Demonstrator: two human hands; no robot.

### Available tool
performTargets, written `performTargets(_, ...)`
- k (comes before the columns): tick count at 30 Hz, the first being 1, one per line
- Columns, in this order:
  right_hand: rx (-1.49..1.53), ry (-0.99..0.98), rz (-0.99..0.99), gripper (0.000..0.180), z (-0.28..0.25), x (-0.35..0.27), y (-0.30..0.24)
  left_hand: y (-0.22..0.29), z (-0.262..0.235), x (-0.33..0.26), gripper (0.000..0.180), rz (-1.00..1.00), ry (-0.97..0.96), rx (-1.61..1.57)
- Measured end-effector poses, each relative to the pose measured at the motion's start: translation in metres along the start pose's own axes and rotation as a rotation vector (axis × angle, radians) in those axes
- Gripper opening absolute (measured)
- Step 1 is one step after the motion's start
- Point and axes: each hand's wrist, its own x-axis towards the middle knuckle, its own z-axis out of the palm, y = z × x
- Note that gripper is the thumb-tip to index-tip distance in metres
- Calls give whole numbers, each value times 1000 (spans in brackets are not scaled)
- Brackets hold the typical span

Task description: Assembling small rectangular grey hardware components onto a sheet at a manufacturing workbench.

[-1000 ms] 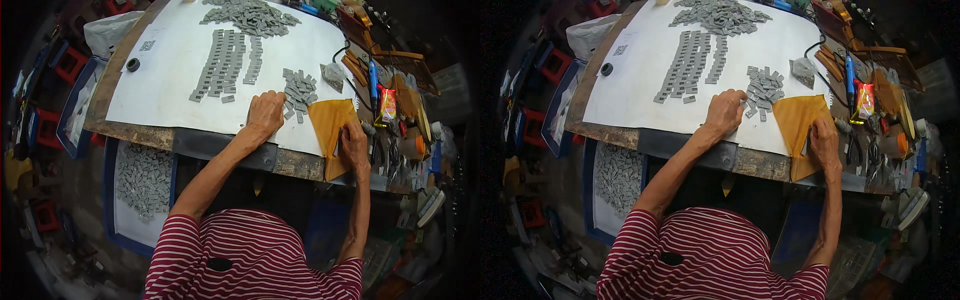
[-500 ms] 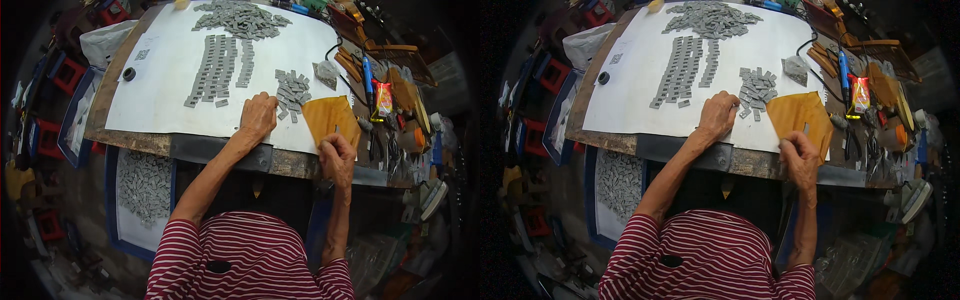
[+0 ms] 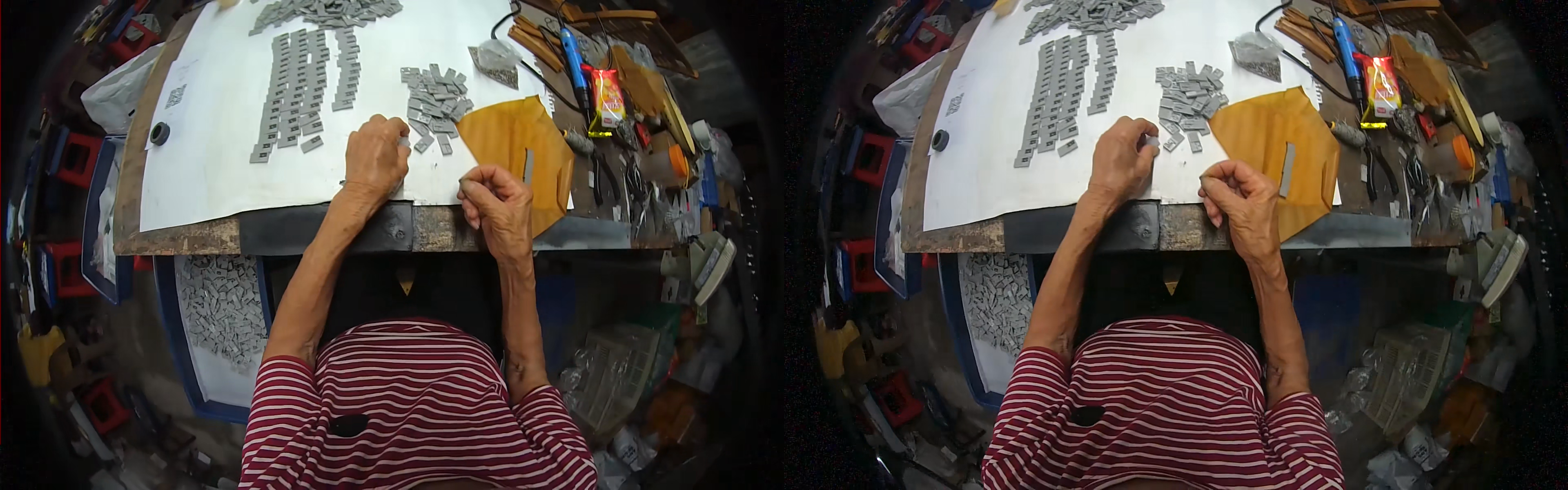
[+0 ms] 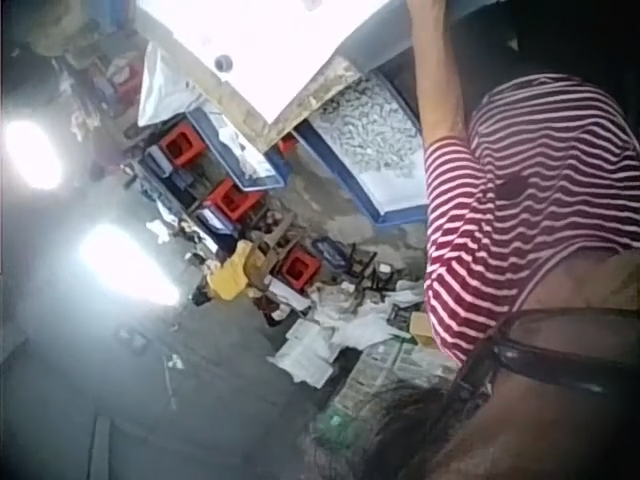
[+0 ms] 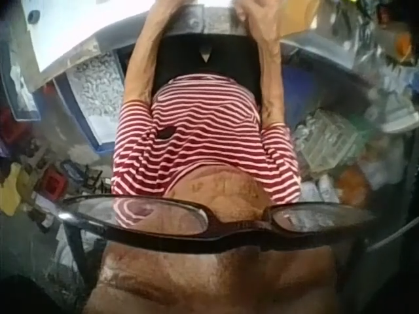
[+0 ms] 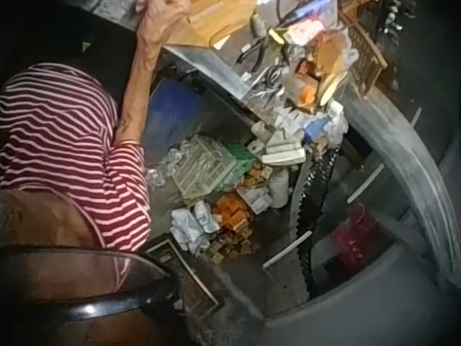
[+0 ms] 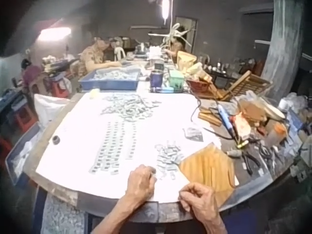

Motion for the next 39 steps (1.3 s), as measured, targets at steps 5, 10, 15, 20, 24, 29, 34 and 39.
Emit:
performTargets(5, 40, -18, -17, 7, 3, 6, 7, 2, 1, -1, 10, -14, -3, -38)
performTargets(10, 59, -30, -15, 8, 7, 9, 9, 5, -9, -1, 13, -129, -37, -311)
performTargets(15, 56, -74, -18, 11, 9, 10, 8, 19, -23, 3, 14, -403, -201, -868)
performTargets(20, 20, -84, -30, 12, 11, 11, 9, 14, -19, 3, 16, -462, -247, -1206)
performTargets(24, 52, -56, -34, 12, 13, 11, 13, 18, -20, 2, 15, -473, -281, -1224)
performTargets(29, 103, -18, -60, 12, 13, 11, 16, 19, -21, 1, 14, -508, -344, -1237)
performTargets(34, 130, 3, -73, 11, 11, 12, 19, 18, -17, 1, 12, -479, -357, -1196)
performTargets(39, 135, 18, -80, 10, 9, 12, 19, 23, -15, 0, 10, -330, -296, -1126)
